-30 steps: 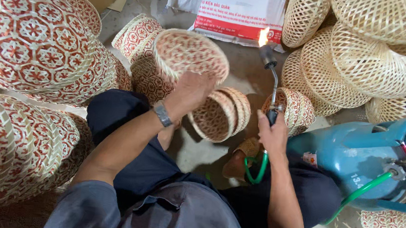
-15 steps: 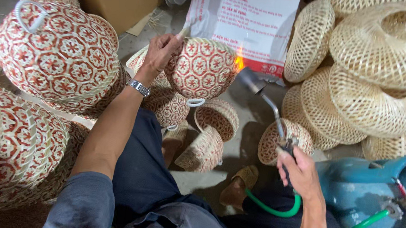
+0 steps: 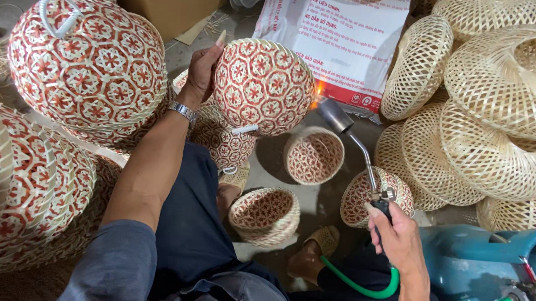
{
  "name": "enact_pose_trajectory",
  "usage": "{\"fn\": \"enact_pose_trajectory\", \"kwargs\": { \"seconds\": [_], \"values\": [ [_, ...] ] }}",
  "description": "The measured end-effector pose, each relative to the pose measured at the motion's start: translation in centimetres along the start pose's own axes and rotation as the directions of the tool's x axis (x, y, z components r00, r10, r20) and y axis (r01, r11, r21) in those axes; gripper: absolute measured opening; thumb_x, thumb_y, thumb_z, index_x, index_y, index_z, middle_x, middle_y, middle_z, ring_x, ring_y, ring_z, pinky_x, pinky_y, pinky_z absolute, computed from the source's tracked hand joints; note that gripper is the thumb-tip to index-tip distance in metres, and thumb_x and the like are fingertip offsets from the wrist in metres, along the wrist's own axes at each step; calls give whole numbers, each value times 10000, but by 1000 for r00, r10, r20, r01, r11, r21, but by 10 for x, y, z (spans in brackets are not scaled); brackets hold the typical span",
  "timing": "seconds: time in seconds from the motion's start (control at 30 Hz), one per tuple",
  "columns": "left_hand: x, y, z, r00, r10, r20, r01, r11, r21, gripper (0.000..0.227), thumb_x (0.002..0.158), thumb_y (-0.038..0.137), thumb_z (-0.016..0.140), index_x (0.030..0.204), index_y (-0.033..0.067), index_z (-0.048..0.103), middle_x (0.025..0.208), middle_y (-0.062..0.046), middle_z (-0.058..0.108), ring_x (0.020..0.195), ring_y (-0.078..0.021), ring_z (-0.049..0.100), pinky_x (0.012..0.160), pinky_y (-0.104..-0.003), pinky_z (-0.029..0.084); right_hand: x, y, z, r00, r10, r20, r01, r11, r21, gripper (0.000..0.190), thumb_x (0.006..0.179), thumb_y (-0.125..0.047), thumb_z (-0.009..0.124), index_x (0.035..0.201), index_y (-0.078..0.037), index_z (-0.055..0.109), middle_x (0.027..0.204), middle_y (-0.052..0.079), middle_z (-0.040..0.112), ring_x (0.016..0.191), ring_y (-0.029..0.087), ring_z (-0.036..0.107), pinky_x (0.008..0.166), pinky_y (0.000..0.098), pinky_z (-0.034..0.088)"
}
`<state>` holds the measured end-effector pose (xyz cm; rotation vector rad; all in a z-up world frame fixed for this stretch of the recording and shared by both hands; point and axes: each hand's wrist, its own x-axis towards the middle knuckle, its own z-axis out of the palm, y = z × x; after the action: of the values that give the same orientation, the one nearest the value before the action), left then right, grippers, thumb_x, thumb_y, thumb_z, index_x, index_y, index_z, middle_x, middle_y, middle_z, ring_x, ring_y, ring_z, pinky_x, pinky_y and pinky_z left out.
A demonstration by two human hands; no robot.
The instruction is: The person sits on the floor and uses a handheld blowtorch to apply flame to the surface of woven baskets. They rotate each basket to treat different areas and then place it aside before picking up another one from a nearby pile.
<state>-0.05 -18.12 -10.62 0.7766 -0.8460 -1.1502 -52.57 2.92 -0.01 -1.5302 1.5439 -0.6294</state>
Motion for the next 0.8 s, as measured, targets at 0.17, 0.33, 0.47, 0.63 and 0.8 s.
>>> {"fn": "enact_pose_trajectory", "kwargs": {
  "seconds": [0.17, 0.33, 0.47, 0.63, 0.8],
  "values": [
    [-14, 20, 15, 997, -74, -6, 73, 994, -86, 369, 1034, 364, 602, 952, 37, 752, 868, -42, 748, 719, -123, 675, 697, -303, 555, -7, -2, 5, 995, -74, 60, 74, 997, 12, 258, 972, -233, 634, 830, -18, 654, 544, 60, 577, 430, 105, 519, 416, 277, 418],
    [-18, 27, 31, 989, -132, -60, 121, 979, -165, 440, 1015, 411, 575, 1076, 14, 754, 987, -73, 776, 857, -148, 723, 787, -304, 589, -5, -3, 9, 997, -51, 51, 49, 998, 40, 186, 947, -211, 602, 884, -54, 677, 579, 30, 597, 444, 85, 530, 397, 263, 440],
    [-14, 17, 26, 987, -143, -77, 125, 971, -202, 448, 1034, 416, 580, 1133, 2, 720, 1041, -83, 770, 919, -164, 724, 844, -319, 592, -3, 3, 15, 999, -31, 34, 30, 999, 33, 253, 977, -217, 628, 827, -13, 647, 585, 45, 592, 454, 98, 529, 395, 267, 429],
    [-3, -4, 10, 977, -198, -83, 162, 933, -322, 474, 1035, 433, 560, 1249, 24, 667, 1162, -90, 739, 1017, -185, 718, 934, -372, 597, -2, 8, 17, 995, -72, 66, 66, 994, 85, 241, 976, -223, 617, 840, -27, 652, 567, 41, 583, 439, 89, 521, 402, 258, 431],
    [-1, -9, 10, 970, -241, -18, 220, 915, -339, 547, 1021, 476, 478, 1341, 56, 622, 1308, -128, 707, 1155, -243, 702, 993, -408, 593, -1, 9, 23, 998, -35, 49, 31, 997, 75, 226, 977, -221, 609, 862, -31, 649, 592, 29, 587, 448, 85, 529, 399, 263, 439]
  ]
}}
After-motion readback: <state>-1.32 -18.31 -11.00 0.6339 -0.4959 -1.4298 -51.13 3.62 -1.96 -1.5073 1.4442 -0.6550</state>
